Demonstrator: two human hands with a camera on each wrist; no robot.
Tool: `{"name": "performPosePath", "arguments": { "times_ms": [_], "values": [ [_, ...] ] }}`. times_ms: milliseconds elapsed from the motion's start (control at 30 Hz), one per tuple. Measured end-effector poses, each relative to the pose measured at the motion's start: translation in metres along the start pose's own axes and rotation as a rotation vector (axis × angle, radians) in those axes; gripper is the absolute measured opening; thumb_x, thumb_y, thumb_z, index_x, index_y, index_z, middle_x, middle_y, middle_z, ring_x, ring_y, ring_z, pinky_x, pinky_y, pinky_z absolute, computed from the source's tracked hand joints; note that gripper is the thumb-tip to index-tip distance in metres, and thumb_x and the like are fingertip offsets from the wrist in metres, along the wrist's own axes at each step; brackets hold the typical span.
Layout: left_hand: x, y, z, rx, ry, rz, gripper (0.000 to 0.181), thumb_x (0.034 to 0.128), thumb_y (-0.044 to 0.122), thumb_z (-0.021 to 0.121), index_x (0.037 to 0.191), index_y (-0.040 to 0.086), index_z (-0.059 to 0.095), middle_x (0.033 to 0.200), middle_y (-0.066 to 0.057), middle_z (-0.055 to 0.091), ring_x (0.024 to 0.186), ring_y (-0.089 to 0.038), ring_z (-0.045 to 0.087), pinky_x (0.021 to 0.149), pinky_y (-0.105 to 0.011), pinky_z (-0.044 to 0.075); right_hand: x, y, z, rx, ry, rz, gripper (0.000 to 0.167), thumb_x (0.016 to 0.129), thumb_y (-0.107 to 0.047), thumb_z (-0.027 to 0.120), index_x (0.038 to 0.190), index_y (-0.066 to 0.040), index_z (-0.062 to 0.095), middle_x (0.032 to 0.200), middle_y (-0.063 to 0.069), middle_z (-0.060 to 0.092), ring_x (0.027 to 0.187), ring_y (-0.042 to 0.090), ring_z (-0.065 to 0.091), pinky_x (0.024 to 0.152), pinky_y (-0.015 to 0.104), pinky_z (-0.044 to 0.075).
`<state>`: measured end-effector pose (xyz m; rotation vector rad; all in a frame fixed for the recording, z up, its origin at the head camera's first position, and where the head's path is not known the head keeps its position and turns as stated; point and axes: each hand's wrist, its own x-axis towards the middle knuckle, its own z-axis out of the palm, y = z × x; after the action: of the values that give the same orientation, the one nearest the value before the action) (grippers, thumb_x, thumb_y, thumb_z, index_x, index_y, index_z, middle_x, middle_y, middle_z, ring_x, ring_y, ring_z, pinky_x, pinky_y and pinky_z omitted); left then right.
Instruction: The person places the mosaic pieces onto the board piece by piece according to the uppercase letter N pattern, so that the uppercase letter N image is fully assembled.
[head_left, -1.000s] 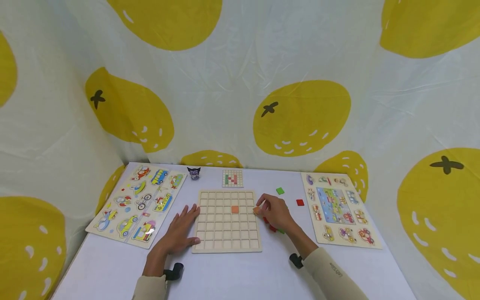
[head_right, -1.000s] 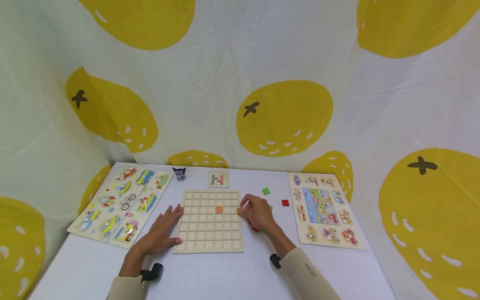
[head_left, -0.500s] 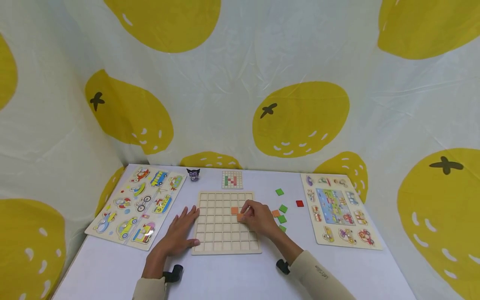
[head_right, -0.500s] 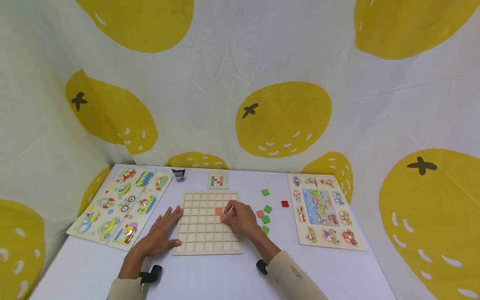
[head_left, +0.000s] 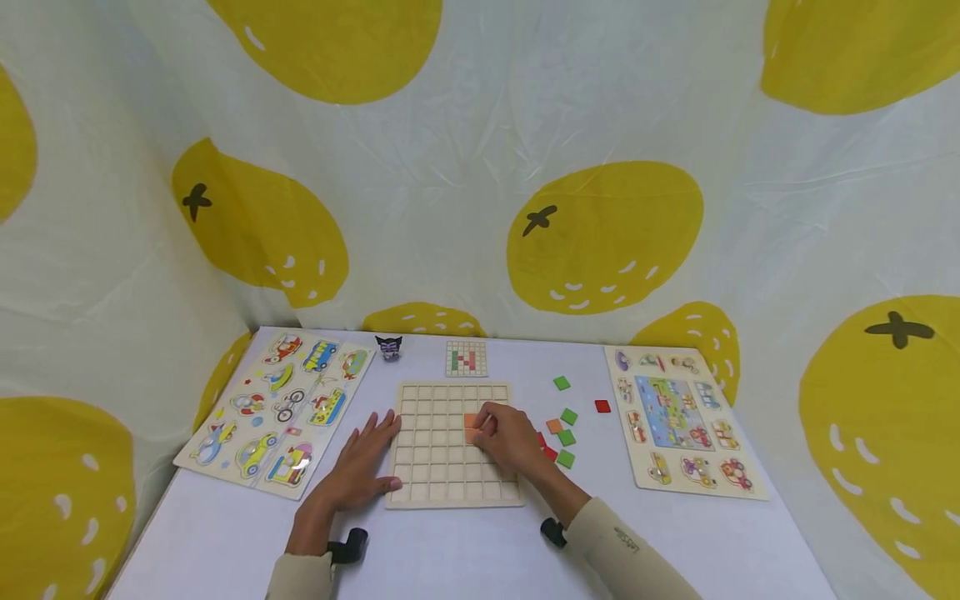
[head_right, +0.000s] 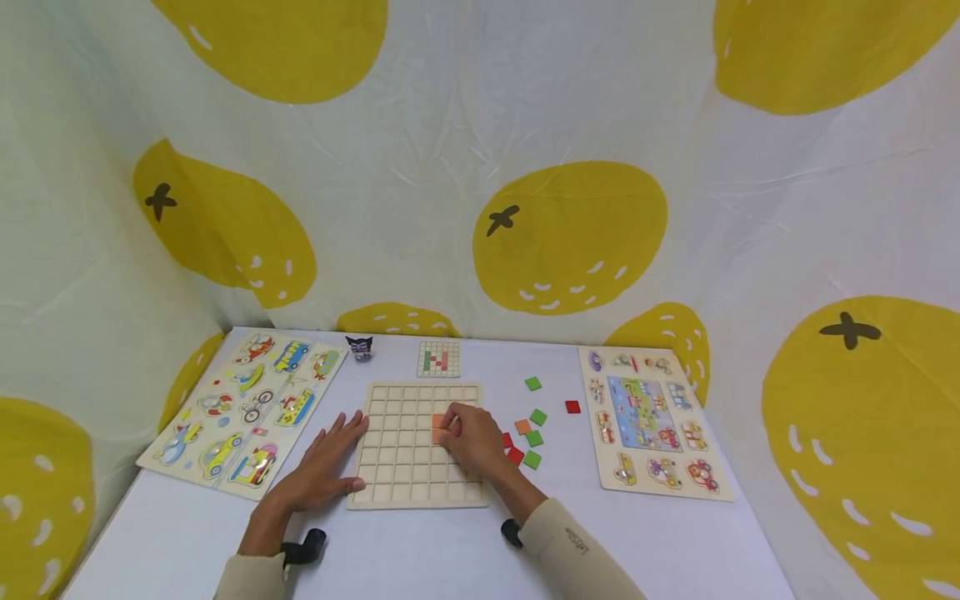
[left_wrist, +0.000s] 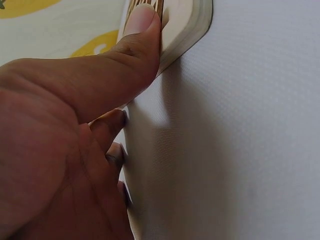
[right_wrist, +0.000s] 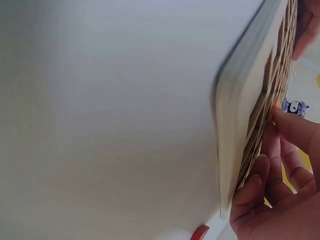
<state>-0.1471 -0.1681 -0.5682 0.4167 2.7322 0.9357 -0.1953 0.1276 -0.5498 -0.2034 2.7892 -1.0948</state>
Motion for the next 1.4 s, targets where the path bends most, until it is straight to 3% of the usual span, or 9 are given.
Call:
{"name": "performPosePath", "arguments": {
  "times_ms": [300,467,667,833,1067,1233,1400],
  "values": [
    [0.003,-0.001,0.001,-0.003,-0.011,0.002,0.106,0.0863,0.024,0.088,0.170,0.011,0.024,0.180,-0.012,0.014,0.167,-0.043,0.001,0.133,-0.067,0.002,0.002,0.001,-0.001,-0.009,-0.018,0.005,0.009,0.091,-0.016,0.083,0.095,-0.020,0.076,0.074,-0.005,0.063,0.069,0.012,0.056,0.058,0.023,0.045],
    [0.002,-0.001,0.001,-0.005,-0.012,-0.007,0.106,0.0861,0.023,0.088,0.170,0.010,0.025,0.179,-0.012,0.014,0.167,-0.042,0.001,0.133,-0.067,0.002,0.000,0.005,-0.007,0.017,-0.048,-0.028,0.016,0.087,-0.013,0.085,0.100,-0.019,0.080,0.076,-0.005,0.068,0.075,0.013,0.059,0.062,0.024,0.045],
    [0.002,-0.003,0.001,-0.003,-0.010,-0.002,0.106,0.0865,0.024,0.087,0.170,0.011,0.024,0.180,-0.012,0.014,0.167,-0.042,0.001,0.133,-0.067,0.002,-0.005,0.013,-0.021,0.021,0.012,-0.073,0.026,0.085,-0.016,0.089,0.110,-0.021,0.081,0.079,-0.010,0.070,0.084,0.016,0.054,0.069,0.027,0.042],
    [0.002,-0.001,0.000,-0.012,-0.004,0.004,0.106,0.0861,0.023,0.088,0.170,0.011,0.025,0.179,-0.013,0.015,0.167,-0.043,0.002,0.133,-0.067,0.002,-0.005,0.028,-0.036,0.039,0.059,-0.016,0.027,0.086,-0.016,0.088,0.111,-0.023,0.081,0.081,-0.010,0.070,0.083,0.016,0.050,0.070,0.027,0.040],
    [0.000,0.001,0.000,-0.010,-0.008,0.004,0.106,0.0864,0.023,0.087,0.170,0.012,0.024,0.179,-0.012,0.014,0.167,-0.043,0.002,0.134,-0.066,0.003,-0.007,0.055,-0.064,0.077,0.077,0.055,0.033,0.087,-0.015,0.088,0.118,-0.022,0.079,0.091,-0.004,0.074,0.080,0.019,0.058,0.061,0.025,0.049],
    [0.001,0.000,-0.001,-0.005,-0.006,0.005,0.105,0.0860,0.023,0.088,0.170,0.010,0.026,0.179,-0.013,0.015,0.167,-0.043,0.002,0.133,-0.067,0.003,-0.006,0.075,-0.084,0.036,0.086,0.063,0.033,0.088,-0.015,0.088,0.119,-0.020,0.079,0.100,-0.001,0.077,0.094,0.023,0.059,0.075,0.027,0.052],
    [0.002,-0.002,-0.001,0.001,-0.017,0.009,0.104,0.0866,0.023,0.087,0.169,0.009,0.025,0.179,-0.013,0.014,0.167,-0.044,0.001,0.133,-0.068,0.003,-0.005,0.091,-0.099,-0.029,0.077,0.066,0.035,0.086,-0.017,0.089,0.119,-0.018,0.079,0.104,0.001,0.078,0.097,0.025,0.058,0.082,0.032,0.048]
  ]
}}
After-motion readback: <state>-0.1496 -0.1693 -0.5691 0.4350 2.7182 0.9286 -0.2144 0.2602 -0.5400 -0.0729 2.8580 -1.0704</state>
